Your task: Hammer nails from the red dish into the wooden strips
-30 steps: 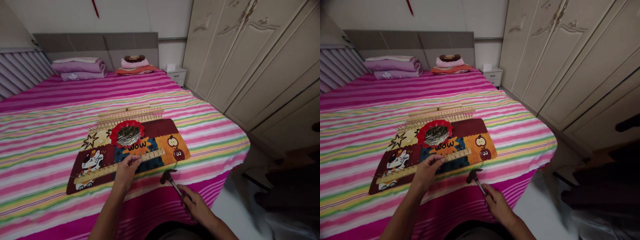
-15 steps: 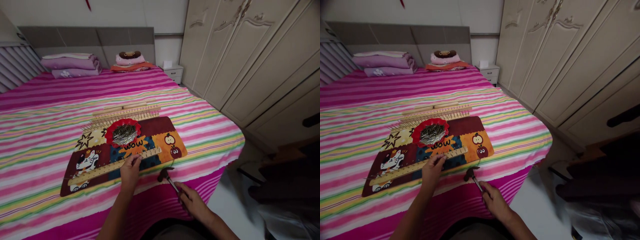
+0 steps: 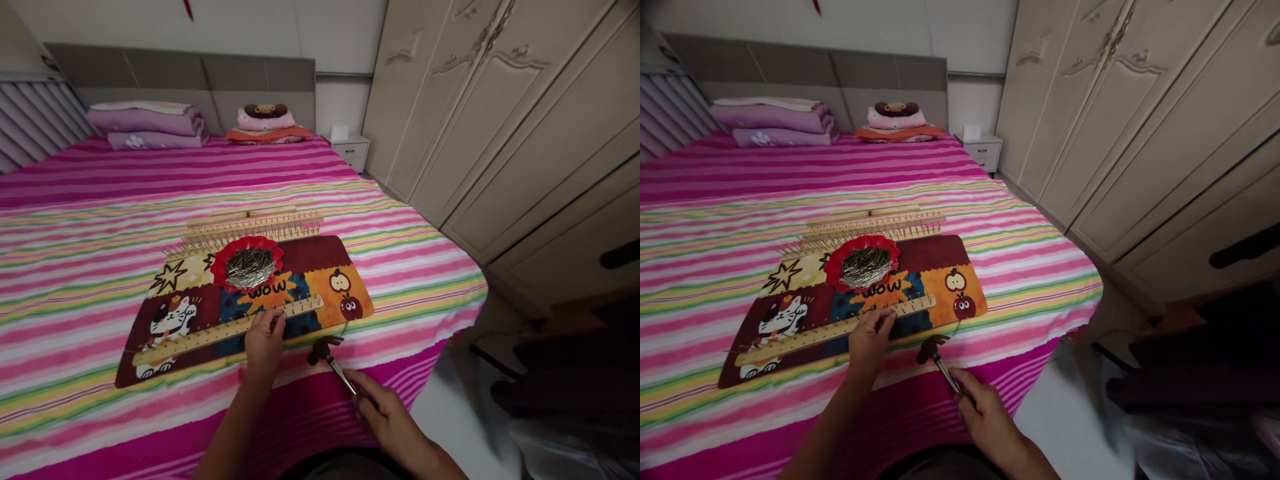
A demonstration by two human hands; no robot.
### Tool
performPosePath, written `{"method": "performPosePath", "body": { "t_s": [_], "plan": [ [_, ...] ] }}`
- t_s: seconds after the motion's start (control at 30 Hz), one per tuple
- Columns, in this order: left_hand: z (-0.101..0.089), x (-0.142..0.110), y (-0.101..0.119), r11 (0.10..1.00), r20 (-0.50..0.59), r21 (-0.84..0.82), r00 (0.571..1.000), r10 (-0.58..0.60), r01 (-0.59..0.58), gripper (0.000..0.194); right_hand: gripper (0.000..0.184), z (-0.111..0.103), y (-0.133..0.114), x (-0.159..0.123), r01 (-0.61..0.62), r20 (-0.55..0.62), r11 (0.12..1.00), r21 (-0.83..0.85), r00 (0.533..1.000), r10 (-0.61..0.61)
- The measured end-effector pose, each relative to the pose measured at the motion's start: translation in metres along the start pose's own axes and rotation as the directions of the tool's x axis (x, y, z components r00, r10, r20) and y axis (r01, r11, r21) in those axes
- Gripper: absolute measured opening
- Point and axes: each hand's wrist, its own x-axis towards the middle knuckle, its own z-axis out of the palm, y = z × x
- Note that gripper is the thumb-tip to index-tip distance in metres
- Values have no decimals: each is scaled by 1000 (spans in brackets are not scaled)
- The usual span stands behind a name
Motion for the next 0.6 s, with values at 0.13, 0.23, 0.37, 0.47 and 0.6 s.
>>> {"method": "performPosePath", "body": {
  "t_s": [0.13,0.23,0.37,0.47,0.6],
  "plan": [
    [2,-2,-1,998,9,20,999,52,-52,18,42,-8,-45,9,94,-26,993,-75,995,-96],
    [3,-3,-1,998,18,18,998,66,-67,16,42,-10,-71,28,254,-39,953,-166,964,-264],
    [4,-3,-2,998,19,-9,998,66,-66,16,44,-5,-85,56,385,-22,872,-302,912,-410],
    [4,-3,-2,997,23,3,996,82,-82,16,45,-1,-84,66,354,55,855,-379,931,-362],
    [3,-2,-2,996,18,2,996,89,-89,15,45,-4,-84,56,326,34,874,-360,941,-337]
  ]
}}
